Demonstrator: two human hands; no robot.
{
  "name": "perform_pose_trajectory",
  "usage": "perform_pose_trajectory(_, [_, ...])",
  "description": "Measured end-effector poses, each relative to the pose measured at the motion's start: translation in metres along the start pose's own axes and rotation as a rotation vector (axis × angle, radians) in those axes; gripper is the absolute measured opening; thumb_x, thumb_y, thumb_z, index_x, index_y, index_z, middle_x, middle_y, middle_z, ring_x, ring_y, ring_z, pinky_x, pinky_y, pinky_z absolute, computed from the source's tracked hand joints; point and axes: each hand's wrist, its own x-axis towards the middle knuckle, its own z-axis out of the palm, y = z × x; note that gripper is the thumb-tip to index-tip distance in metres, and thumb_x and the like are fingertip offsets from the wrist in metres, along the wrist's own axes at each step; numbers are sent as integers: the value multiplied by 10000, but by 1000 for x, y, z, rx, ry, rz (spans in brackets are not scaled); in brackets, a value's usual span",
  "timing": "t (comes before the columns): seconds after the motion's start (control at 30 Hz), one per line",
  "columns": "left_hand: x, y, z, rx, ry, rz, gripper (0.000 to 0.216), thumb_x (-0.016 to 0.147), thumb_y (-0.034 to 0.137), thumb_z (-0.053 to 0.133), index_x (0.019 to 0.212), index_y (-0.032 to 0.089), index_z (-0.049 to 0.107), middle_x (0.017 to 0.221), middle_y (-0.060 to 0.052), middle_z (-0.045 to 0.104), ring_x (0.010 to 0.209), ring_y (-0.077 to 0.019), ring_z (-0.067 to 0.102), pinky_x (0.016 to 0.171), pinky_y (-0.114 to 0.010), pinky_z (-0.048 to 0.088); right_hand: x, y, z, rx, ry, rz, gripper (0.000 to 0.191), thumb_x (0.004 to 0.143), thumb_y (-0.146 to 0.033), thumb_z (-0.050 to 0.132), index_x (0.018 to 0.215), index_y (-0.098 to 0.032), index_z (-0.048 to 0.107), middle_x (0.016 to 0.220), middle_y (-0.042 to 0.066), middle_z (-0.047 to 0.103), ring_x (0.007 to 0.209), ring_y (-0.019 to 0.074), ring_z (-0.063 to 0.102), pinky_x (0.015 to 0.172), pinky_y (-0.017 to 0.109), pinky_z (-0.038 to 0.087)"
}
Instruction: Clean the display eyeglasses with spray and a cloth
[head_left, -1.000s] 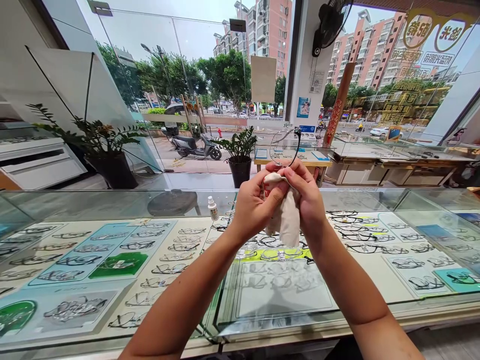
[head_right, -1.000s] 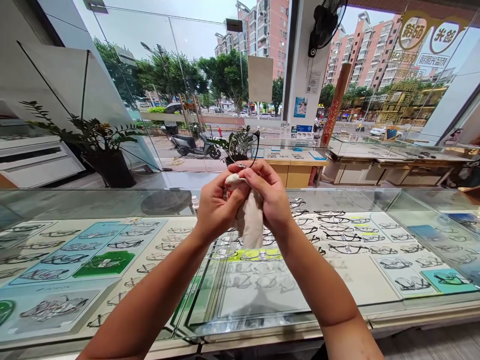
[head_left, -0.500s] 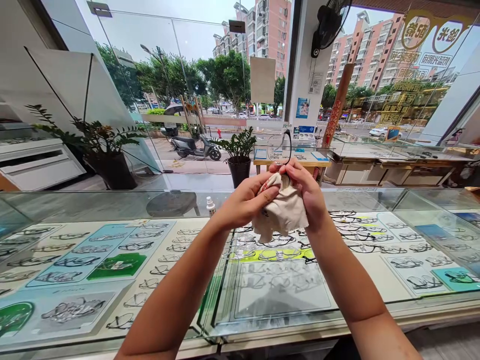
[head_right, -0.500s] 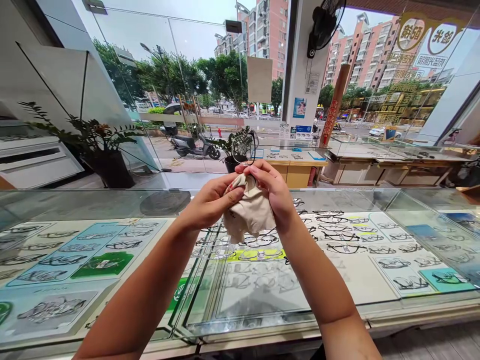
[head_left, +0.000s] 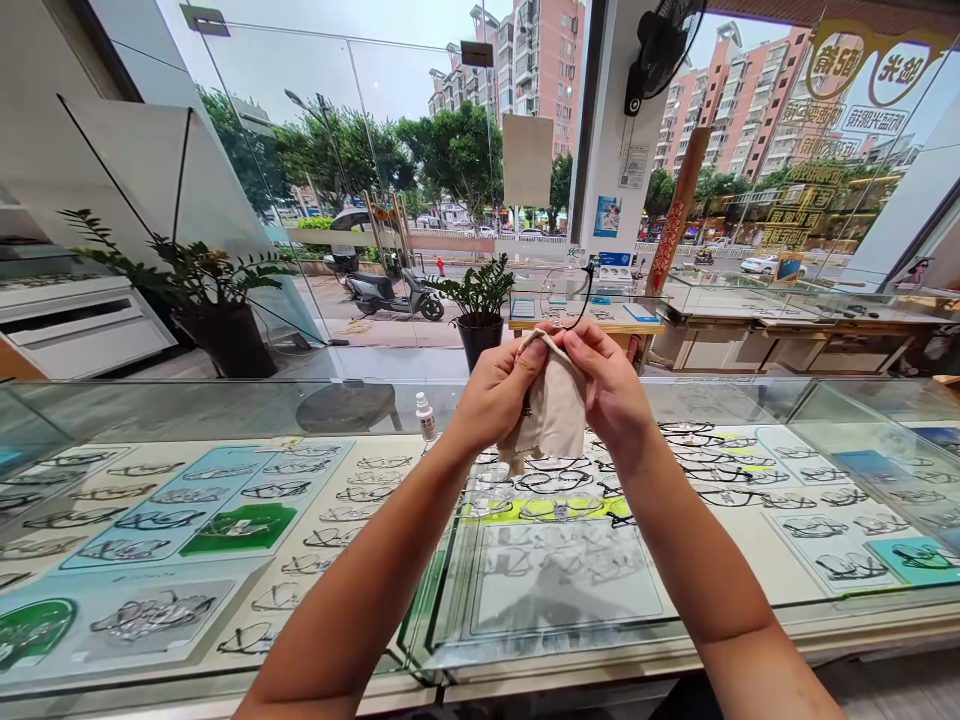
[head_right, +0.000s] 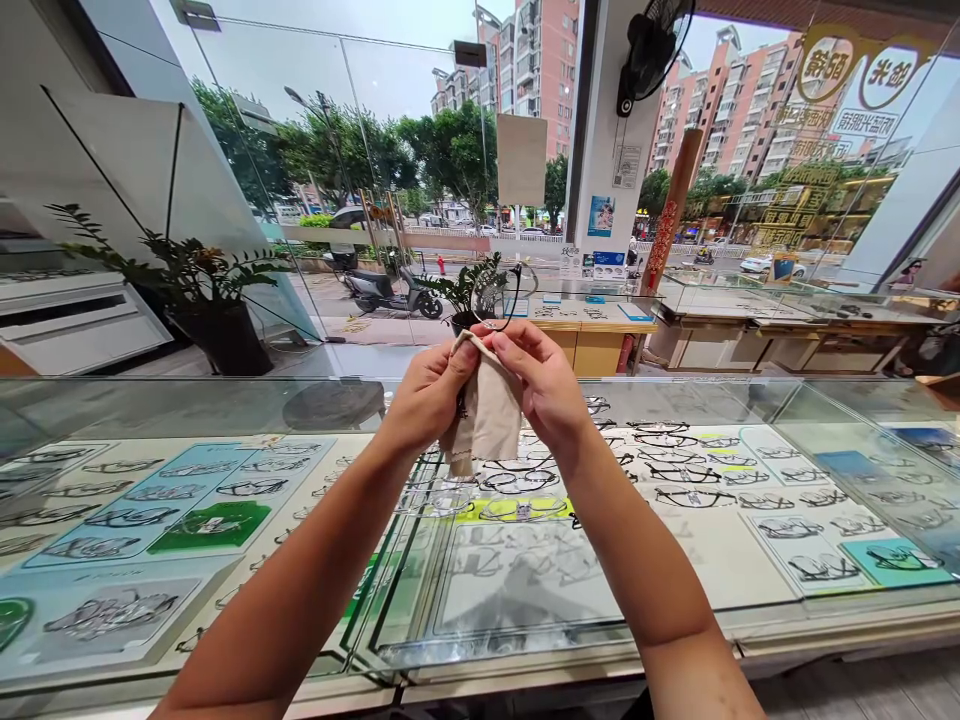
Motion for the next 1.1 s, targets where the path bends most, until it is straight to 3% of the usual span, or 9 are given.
perform_pose_trajectory(0.13, [4, 3, -8, -22, -15, -25, 636, 897, 788, 737, 890, 153, 761, 834, -39, 715, 683, -129, 538, 603, -226, 429, 0, -9, -8, -111, 11, -34, 341, 755, -503, 962, 796, -269, 718, 1181, 34, 767, 1080, 224, 696, 996, 381, 608])
perform_pose_trajectory(0.3, [6, 6, -18, -80, 71, -83, 612, 873, 775, 777, 852, 167, 711, 744, -22, 679, 651, -133, 570, 585, -224, 446, -2, -18, -14, -256, -119, -6, 274, 822, -475, 919, 792, -267, 742, 1305, 41, 719, 1163, 253, 664, 976, 397, 587])
perform_pose_trajectory(0.57, [7, 14, -25, -106, 129, -87, 628, 848, 808, 776, 857, 186, 689, 679, -4, 649, 568, -129, 573, 515, -229, 455, -5, -21, -15, -350, -271, 23, 164, 882, -366, 873, 812, -263, 766, 1252, 35, 705, 1300, 240, 609, 1181, 412, 432])
perform_pose_trajectory(0.7, [9, 16, -29, -128, 182, -106, 604, 825, 775, 824, 836, 190, 675, 670, 8, 658, 528, -104, 532, 500, -213, 447, -6, -21, -14, -368, -257, 49, 168, 877, -368, 877, 804, -269, 763, 1230, 37, 696, 1239, 232, 609, 1124, 404, 459])
perform_pose_trajectory(0.9, [12, 19, -40, -80, 188, -192, 574, 800, 744, 847, 874, 198, 688, 682, -11, 688, 610, -173, 642, 538, -253, 492, -3, -18, -14, -435, -179, 70, 233, 815, -397, 903, 735, -254, 737, 1142, 53, 692, 1162, 242, 618, 1091, 426, 472])
perform_pose_trajectory(1.1, [11, 20, -47, -52, 212, -180, 555, 799, 708, 871, 825, 190, 673, 679, -10, 671, 578, -140, 581, 519, -231, 435, -1, -12, -16, -631, -121, -53, 264, 826, -422, 870, 724, -239, 708, 1083, 49, 658, 1076, 230, 621, 1046, 429, 462])
